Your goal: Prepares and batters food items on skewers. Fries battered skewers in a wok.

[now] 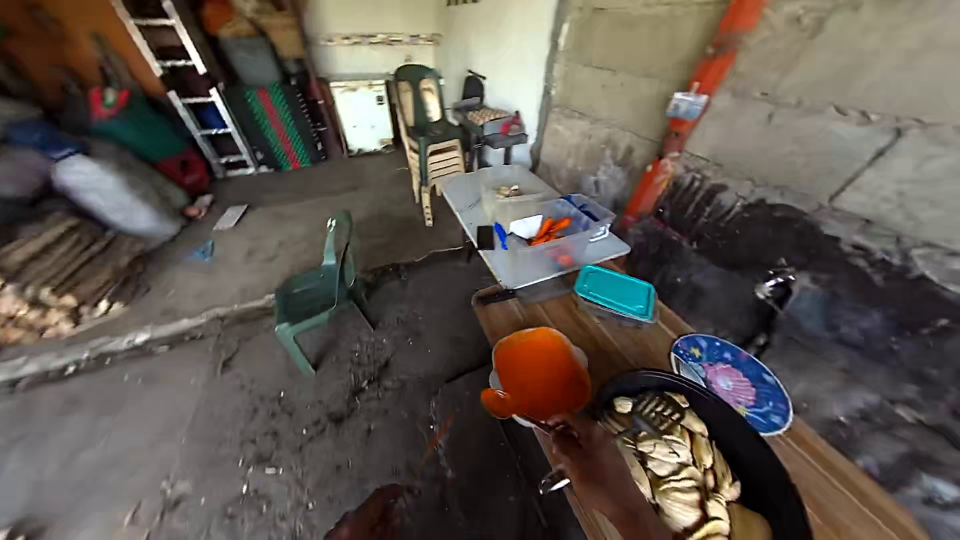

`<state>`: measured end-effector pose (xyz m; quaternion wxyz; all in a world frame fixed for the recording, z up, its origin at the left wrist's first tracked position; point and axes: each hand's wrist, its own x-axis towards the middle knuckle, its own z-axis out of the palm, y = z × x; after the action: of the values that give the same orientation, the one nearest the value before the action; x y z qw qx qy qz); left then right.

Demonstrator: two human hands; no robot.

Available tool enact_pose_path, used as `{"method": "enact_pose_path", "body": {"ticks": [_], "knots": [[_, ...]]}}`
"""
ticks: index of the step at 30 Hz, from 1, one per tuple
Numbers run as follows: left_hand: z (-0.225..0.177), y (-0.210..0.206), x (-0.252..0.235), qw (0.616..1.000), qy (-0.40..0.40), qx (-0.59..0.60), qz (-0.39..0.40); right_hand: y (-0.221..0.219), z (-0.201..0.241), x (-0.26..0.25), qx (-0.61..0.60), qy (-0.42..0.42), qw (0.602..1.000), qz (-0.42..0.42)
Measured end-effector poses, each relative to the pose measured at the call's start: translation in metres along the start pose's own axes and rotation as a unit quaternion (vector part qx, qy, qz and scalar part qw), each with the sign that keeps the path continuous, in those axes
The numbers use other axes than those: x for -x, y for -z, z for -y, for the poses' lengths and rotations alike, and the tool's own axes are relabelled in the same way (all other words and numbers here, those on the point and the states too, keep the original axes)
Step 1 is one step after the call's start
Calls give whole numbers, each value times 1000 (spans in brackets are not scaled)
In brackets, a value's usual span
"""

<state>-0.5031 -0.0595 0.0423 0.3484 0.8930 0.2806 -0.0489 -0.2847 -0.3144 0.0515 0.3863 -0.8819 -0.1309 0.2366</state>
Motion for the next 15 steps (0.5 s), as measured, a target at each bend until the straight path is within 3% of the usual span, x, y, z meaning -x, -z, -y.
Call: {"method": "enact_pose_path", "body": {"ticks": [2,5,9,11,15], "knots": [[-36,-10,-65,997,-32,-31,61,16,-5,-26,70,-90,993,25],[-91,-34,-151,983,-41,-107,145,9,-22,-59,84,-183,978,51],[-131,-70,-223,938,-62,-263,218,-19,-24,-76,64,-255,963,63],[-134,-83,-249,907,-129,-334,224,-27,-13,-83,65,-270,958,70],[-110,-95,-306,816,-373,-377,229,-44,7,-93,27,-346,933,91]]}}
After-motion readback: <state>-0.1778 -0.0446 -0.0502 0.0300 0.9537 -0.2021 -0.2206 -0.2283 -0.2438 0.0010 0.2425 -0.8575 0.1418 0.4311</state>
